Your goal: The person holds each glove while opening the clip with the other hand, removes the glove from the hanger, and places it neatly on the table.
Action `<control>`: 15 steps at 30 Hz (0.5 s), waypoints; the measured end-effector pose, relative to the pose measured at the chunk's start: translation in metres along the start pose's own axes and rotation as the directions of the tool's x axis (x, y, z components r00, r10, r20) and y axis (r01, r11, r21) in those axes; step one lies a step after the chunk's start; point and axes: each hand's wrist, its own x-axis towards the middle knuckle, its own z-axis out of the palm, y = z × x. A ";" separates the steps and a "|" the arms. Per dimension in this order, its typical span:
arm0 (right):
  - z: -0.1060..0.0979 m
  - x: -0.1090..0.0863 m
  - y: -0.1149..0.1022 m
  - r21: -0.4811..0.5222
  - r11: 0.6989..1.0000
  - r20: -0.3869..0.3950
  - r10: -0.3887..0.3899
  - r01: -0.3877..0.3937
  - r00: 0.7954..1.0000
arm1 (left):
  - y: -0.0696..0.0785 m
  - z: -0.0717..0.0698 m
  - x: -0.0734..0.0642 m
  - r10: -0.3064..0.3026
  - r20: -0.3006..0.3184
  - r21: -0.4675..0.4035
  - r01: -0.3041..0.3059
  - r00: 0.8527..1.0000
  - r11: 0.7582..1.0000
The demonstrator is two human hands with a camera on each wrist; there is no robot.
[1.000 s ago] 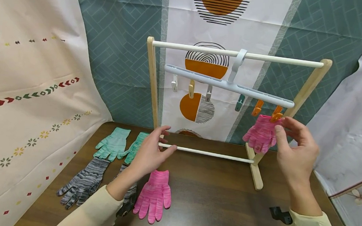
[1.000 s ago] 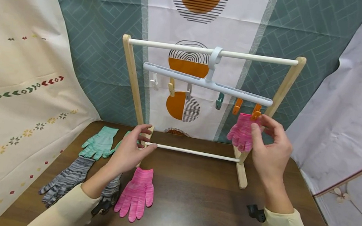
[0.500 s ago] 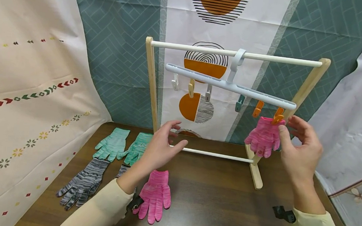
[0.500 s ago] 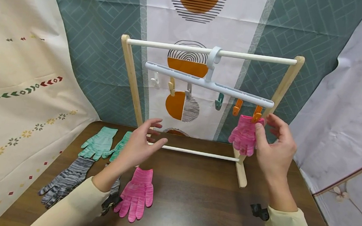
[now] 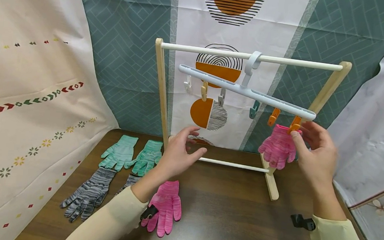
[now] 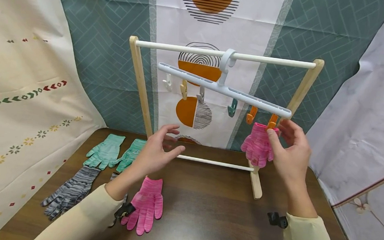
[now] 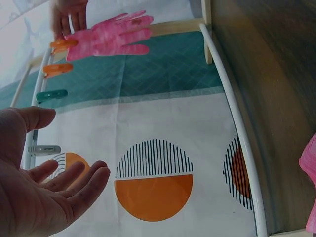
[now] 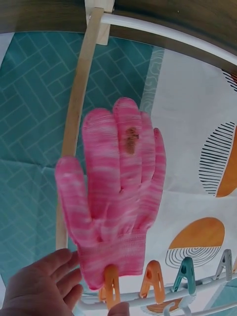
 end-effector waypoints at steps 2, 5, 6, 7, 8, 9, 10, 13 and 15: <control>0.001 0.002 0.001 0.023 1.000 0.017 0.020 -0.020 1.000 | 0.002 0.002 0.001 -0.002 0.013 -0.009 0.002 1.000 1.000; 0.003 0.003 0.002 0.052 0.998 0.038 0.037 -0.039 0.999 | 0.004 0.006 0.004 -0.013 0.040 -0.040 0.014 0.999 0.999; 0.003 0.003 0.001 0.053 0.998 0.046 0.036 -0.039 0.998 | 0.004 0.007 0.005 -0.015 0.047 -0.045 0.018 0.999 0.999; 0.004 0.002 0.001 0.056 0.998 0.054 0.033 -0.036 0.998 | 0.005 0.009 0.006 -0.017 0.054 -0.054 0.020 0.998 0.998; 0.005 0.002 0.001 0.060 0.998 0.060 0.027 -0.031 0.998 | 0.005 0.011 0.007 -0.018 0.060 -0.063 0.022 0.998 0.998; 0.005 0.001 0.000 0.062 0.998 0.065 0.019 -0.024 0.998 | 0.006 0.012 0.008 -0.016 0.065 -0.072 0.021 0.998 0.997; 0.006 0.000 -0.001 0.061 0.998 0.069 0.013 -0.017 0.998 | 0.007 0.014 0.008 -0.016 0.071 -0.078 0.021 0.997 0.997; 0.009 -0.003 -0.004 0.083 0.997 0.067 -0.006 0.001 0.998 | 0.009 0.019 0.011 -0.005 0.087 -0.102 0.014 0.996 0.995; 0.011 -0.005 -0.006 0.109 0.994 0.062 -0.019 0.013 0.998 | 0.010 0.023 0.013 0.004 0.095 -0.112 0.007 0.995 0.994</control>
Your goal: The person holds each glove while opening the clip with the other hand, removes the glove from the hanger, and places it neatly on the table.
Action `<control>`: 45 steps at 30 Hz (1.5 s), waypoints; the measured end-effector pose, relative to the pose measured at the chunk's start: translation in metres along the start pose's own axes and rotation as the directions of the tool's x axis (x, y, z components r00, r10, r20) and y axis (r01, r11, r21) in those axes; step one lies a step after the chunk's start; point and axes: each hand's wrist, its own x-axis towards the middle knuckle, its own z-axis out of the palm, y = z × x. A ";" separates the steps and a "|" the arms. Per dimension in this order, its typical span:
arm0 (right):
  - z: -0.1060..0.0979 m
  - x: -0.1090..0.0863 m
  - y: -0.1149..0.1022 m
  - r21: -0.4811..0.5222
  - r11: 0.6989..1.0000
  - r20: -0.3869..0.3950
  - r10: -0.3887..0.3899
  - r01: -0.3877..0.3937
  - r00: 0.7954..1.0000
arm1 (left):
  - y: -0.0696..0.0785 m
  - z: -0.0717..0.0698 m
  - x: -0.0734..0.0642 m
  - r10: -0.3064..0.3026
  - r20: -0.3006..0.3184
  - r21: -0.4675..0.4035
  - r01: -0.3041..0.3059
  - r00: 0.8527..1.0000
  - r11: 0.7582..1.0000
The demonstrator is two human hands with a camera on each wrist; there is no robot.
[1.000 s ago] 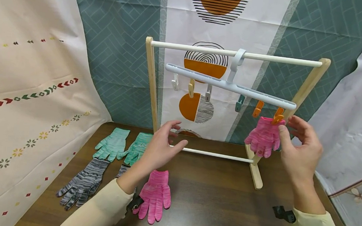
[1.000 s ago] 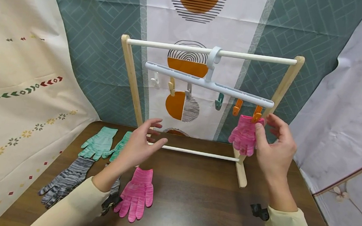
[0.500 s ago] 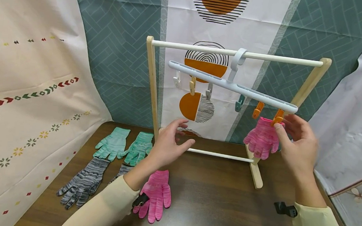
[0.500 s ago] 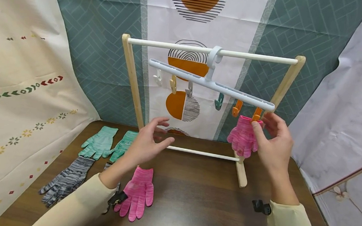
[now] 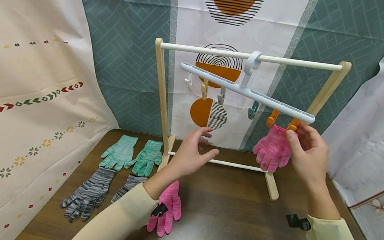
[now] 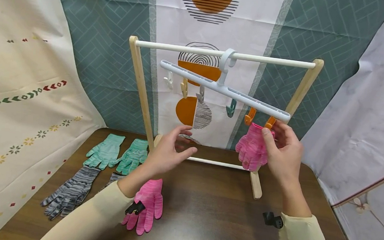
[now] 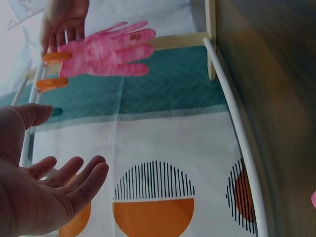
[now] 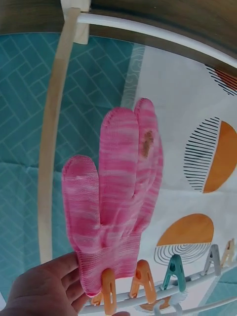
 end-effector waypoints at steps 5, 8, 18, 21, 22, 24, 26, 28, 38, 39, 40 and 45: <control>0.006 -0.003 -0.004 0.069 0.997 -0.005 -0.038 0.038 0.999 | 0.000 0.008 0.003 0.002 0.018 -0.005 -0.002 1.000 1.000; 0.009 -0.005 -0.006 0.068 0.996 -0.002 -0.050 0.050 0.999 | 0.001 0.013 0.004 -0.004 0.028 -0.011 0.004 1.000 1.000; 0.022 -0.011 -0.012 0.092 0.995 0.032 -0.027 0.024 0.999 | 0.007 0.028 0.015 0.017 0.060 -0.059 -0.014 0.998 0.998; 0.026 -0.013 -0.013 0.091 0.996 0.034 -0.011 0.008 0.999 | 0.008 0.034 0.020 0.026 0.078 -0.093 -0.018 0.997 0.996; 0.027 -0.013 -0.014 0.093 0.996 0.035 -0.003 -0.001 0.999 | 0.008 0.036 0.022 0.028 0.082 -0.103 -0.020 0.996 0.995; 0.029 -0.014 -0.015 0.094 0.995 0.040 0.009 -0.013 0.999 | 0.009 0.040 0.026 0.034 0.087 -0.127 -0.022 0.996 0.992; 0.031 -0.015 -0.015 0.104 0.994 0.046 0.020 -0.025 0.999 | 0.008 0.044 0.030 0.036 0.093 -0.146 -0.022 0.995 0.989; 0.033 -0.016 -0.016 0.106 0.994 0.049 0.026 -0.031 0.998 | 0.008 0.048 0.033 0.034 0.098 -0.165 -0.017 0.995 0.986; 0.038 -0.019 -0.022 0.133 0.990 0.053 0.047 -0.054 0.997 | 0.012 0.067 0.048 0.060 0.148 -0.291 -0.015 0.987 0.957; 0.038 -0.019 -0.023 0.134 0.989 0.055 0.051 -0.058 0.997 | 0.012 0.068 0.050 0.060 0.153 -0.298 -0.012 0.986 0.955; 0.038 -0.019 -0.023 0.134 0.989 0.057 0.053 -0.060 0.997 | 0.013 0.070 0.050 0.060 0.158 -0.303 -0.010 0.986 0.953; 0.039 -0.020 -0.024 0.147 0.987 0.059 0.058 -0.066 0.997 | 0.014 0.075 0.053 0.070 0.170 -0.297 -0.017 0.983 0.955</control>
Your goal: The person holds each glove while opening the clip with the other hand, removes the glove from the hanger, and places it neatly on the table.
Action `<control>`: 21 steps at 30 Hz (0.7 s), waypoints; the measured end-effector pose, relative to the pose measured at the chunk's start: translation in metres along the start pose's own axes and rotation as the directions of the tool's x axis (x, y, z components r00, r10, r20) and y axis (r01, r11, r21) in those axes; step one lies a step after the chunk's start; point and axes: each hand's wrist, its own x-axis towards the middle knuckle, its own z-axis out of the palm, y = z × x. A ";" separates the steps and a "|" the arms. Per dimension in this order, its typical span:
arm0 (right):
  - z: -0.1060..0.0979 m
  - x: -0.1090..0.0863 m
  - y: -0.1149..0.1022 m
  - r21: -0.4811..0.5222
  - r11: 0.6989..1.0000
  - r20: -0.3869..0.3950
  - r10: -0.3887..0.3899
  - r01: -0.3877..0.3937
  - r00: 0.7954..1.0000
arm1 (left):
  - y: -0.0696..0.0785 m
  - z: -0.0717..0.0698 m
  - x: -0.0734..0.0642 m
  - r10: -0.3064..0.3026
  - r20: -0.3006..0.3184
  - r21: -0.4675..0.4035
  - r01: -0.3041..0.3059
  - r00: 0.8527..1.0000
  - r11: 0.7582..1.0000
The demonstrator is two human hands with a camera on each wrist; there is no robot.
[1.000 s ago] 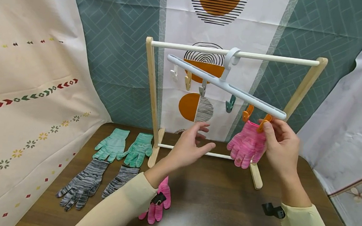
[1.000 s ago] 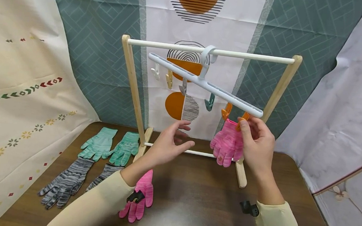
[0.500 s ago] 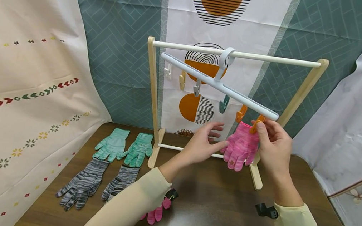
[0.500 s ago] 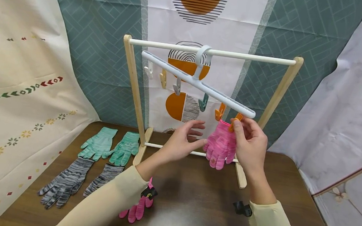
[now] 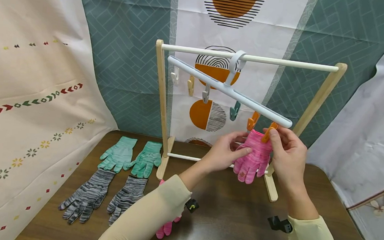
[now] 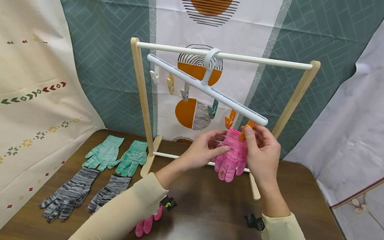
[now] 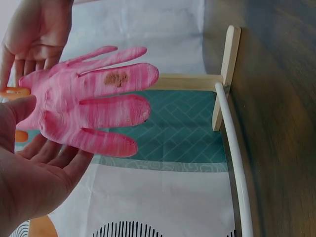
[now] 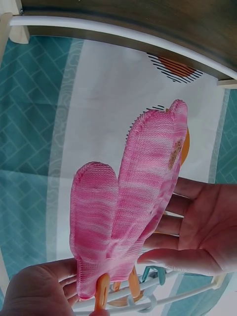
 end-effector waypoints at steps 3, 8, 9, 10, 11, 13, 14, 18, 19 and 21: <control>0.000 0.000 0.000 0.009 1.000 0.003 0.006 -0.006 1.000 | 0.000 0.002 0.000 0.017 0.005 0.016 -0.017 1.000 1.000; 0.000 0.000 -0.001 0.018 1.000 0.006 0.015 -0.016 1.000 | 0.002 0.003 -0.002 0.017 -0.005 0.032 -0.017 1.000 0.999; 0.000 0.000 -0.001 0.022 1.000 0.006 0.016 -0.016 1.000 | 0.002 0.003 -0.003 0.013 -0.010 0.033 -0.012 1.000 0.999; 0.000 0.000 0.000 0.024 1.000 0.006 0.016 -0.016 1.000 | 0.003 0.003 -0.003 0.006 -0.016 0.036 -0.006 1.000 0.999; 0.000 0.001 0.000 0.026 1.000 0.006 0.016 -0.016 1.000 | 0.004 0.003 -0.004 0.001 -0.022 0.039 -0.001 1.000 0.999; 0.000 0.001 0.000 0.026 1.000 0.006 0.016 -0.016 1.000 | 0.005 0.003 -0.004 -0.007 -0.033 0.045 0.009 0.999 0.999; 0.000 0.001 0.000 0.026 0.999 0.005 0.018 -0.018 1.000 | 0.006 0.003 -0.005 -0.009 -0.036 0.048 0.011 0.999 0.999; -0.001 0.000 0.000 0.022 0.999 0.003 0.023 -0.023 1.000 | 0.007 0.004 -0.005 -0.014 -0.048 0.055 0.016 0.999 0.998; -0.001 0.000 0.000 0.021 0.999 0.004 0.025 -0.025 1.000 | 0.007 0.004 -0.005 -0.014 -0.050 0.057 0.017 0.999 0.998; -0.001 0.000 0.000 0.015 1.000 0.003 0.027 -0.027 1.000 | 0.007 0.004 -0.005 -0.014 -0.054 0.060 0.018 0.998 0.998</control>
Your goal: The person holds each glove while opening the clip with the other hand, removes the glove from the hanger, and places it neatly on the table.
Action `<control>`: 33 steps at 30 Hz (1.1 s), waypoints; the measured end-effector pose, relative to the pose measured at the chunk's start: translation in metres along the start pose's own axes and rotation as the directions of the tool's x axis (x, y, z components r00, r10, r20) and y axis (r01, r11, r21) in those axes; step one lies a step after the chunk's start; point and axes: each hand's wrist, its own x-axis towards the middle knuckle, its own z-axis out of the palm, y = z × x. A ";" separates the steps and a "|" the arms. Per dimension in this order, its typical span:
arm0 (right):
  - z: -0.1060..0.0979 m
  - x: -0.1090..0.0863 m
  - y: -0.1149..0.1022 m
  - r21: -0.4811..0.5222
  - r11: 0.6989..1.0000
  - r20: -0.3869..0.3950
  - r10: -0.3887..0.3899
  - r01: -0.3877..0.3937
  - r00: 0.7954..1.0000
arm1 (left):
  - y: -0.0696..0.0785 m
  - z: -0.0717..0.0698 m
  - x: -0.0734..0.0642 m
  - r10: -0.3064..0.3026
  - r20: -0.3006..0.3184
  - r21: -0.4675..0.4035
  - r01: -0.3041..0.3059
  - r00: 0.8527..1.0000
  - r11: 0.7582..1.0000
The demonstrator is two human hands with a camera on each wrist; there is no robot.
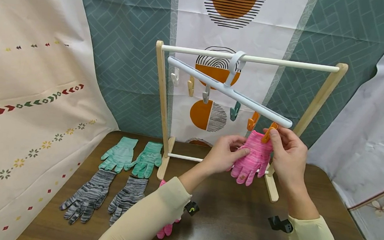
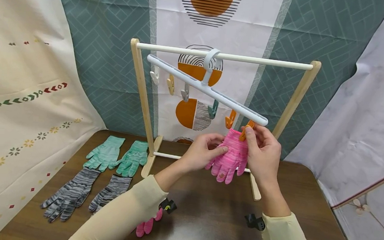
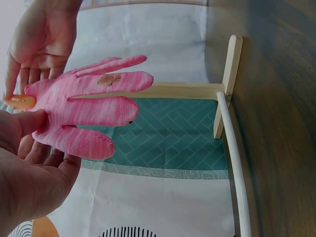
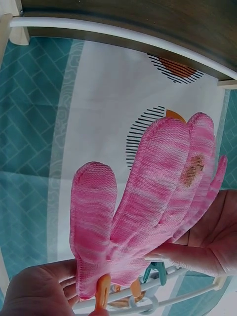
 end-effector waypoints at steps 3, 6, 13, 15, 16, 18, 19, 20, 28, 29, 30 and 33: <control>0.000 0.000 0.000 -0.014 1.000 -0.001 0.003 -0.003 1.000 | 0.000 0.000 0.000 -0.003 -0.004 -0.001 0.003 1.000 1.000; 0.000 0.000 0.000 -0.029 1.000 -0.008 0.005 -0.005 1.000 | 0.000 0.000 -0.001 -0.003 -0.004 -0.002 0.003 1.000 1.000; 0.001 0.001 0.000 -0.039 0.999 -0.020 -0.012 0.011 1.000 | 0.000 0.000 0.000 -0.002 -0.006 0.008 0.002 1.000 1.000; 0.001 0.001 0.000 -0.043 0.999 -0.023 -0.010 0.009 1.000 | -0.001 0.000 -0.001 -0.001 -0.005 0.012 0.001 1.000 1.000; 0.001 0.001 0.000 -0.042 0.999 -0.024 -0.009 0.008 1.000 | -0.001 0.000 -0.001 -0.002 -0.004 0.014 0.002 1.000 1.000; 0.001 0.001 0.000 -0.044 0.999 -0.027 -0.004 0.003 1.000 | -0.002 0.000 -0.001 0.000 -0.003 0.016 0.001 1.000 1.000; 0.001 0.001 0.000 -0.043 0.999 -0.028 -0.001 0.000 1.000 | -0.002 -0.001 -0.001 0.000 -0.002 0.017 0.000 1.000 1.000; 0.001 0.001 0.000 -0.042 0.999 -0.029 0.001 -0.002 1.000 | -0.002 -0.001 -0.001 -0.001 -0.001 0.016 0.001 1.000 1.000; 0.001 0.002 0.001 -0.042 0.999 -0.037 -0.006 0.005 0.999 | -0.002 -0.002 -0.002 -0.004 0.004 0.015 0.004 1.000 1.000; 0.001 0.002 0.001 -0.044 0.999 -0.039 -0.007 0.005 0.999 | -0.002 -0.002 -0.002 -0.004 0.004 0.016 0.004 1.000 1.000; 0.001 0.002 0.000 -0.044 0.999 -0.041 -0.006 0.005 0.999 | -0.002 -0.002 -0.002 -0.006 0.003 0.017 0.006 1.000 1.000; 0.001 0.002 0.000 -0.041 0.999 -0.042 -0.005 0.004 0.999 | -0.001 -0.002 -0.003 -0.009 0.002 0.016 0.009 1.000 1.000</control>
